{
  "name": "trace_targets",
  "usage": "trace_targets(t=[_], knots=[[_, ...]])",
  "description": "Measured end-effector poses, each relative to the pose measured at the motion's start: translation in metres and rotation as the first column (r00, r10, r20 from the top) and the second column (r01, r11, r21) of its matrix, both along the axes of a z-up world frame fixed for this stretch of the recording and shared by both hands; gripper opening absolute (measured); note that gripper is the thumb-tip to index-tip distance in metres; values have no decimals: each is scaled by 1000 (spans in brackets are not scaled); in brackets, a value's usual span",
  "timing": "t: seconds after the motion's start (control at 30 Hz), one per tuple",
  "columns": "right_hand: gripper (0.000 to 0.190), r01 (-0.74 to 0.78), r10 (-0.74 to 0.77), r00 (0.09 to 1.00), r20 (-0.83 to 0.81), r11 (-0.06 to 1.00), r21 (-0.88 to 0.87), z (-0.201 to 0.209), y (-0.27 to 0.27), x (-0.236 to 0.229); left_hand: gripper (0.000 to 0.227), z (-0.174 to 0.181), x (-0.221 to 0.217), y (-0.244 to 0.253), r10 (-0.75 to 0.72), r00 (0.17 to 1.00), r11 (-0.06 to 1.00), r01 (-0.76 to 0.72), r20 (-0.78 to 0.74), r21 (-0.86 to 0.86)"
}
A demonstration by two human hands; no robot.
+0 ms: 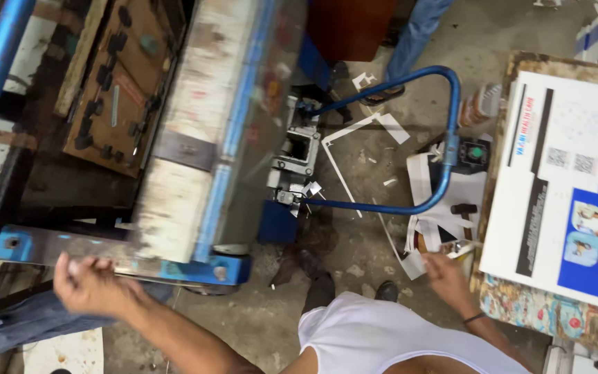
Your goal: The person repeatedly picks up flat cardboard sheets from a stack on a table and feeds them into a blue industrial machine. The person uses both hands to guide the sheets through the rollers and then removes the processed sheets from the other side, continuing this cycle for the duration of the video.
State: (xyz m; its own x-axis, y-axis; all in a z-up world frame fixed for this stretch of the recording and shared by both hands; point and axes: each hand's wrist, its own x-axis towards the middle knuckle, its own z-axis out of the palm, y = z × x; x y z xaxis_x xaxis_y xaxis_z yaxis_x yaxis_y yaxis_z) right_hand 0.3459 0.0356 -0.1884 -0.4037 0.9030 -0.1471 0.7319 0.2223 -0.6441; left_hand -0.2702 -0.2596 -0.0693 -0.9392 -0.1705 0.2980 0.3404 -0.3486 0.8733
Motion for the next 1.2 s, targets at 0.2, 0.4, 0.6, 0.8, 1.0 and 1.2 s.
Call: trace_targets(t=[0.2, 0.4, 0.6, 0.8, 1.0, 1.2], knots=[[38, -697, 694, 716, 80, 705, 130, -46, -37, 44, 35, -28, 123, 102, -365, 930, 917, 367, 45, -153], [29, -373, 74, 890, 451, 686, 624, -14, 83, 213, 33, -157, 321, 272, -866, 478, 299, 734, 151, -609], [70, 379, -553, 804, 220, 761, 527, 3, 119, 332, 71, -219, 565, 347, -913, 37, -165, 878, 407, -450], [92, -138, -24, 909, 417, 925, 354, -56, 31, 230, 91, -178, 654, 343, -796, 564, 393, 205, -219, -897], [70, 177, -168, 983, -72, 765, 619, -33, 15, 247, 75, -47, 638, 384, -981, 97, -67, 636, 166, -769], [59, 508, -254, 837, -484, 689, 517, 22, -1, 208, 65, 92, 531, 332, -986, -123, -26, 786, -115, -617]])
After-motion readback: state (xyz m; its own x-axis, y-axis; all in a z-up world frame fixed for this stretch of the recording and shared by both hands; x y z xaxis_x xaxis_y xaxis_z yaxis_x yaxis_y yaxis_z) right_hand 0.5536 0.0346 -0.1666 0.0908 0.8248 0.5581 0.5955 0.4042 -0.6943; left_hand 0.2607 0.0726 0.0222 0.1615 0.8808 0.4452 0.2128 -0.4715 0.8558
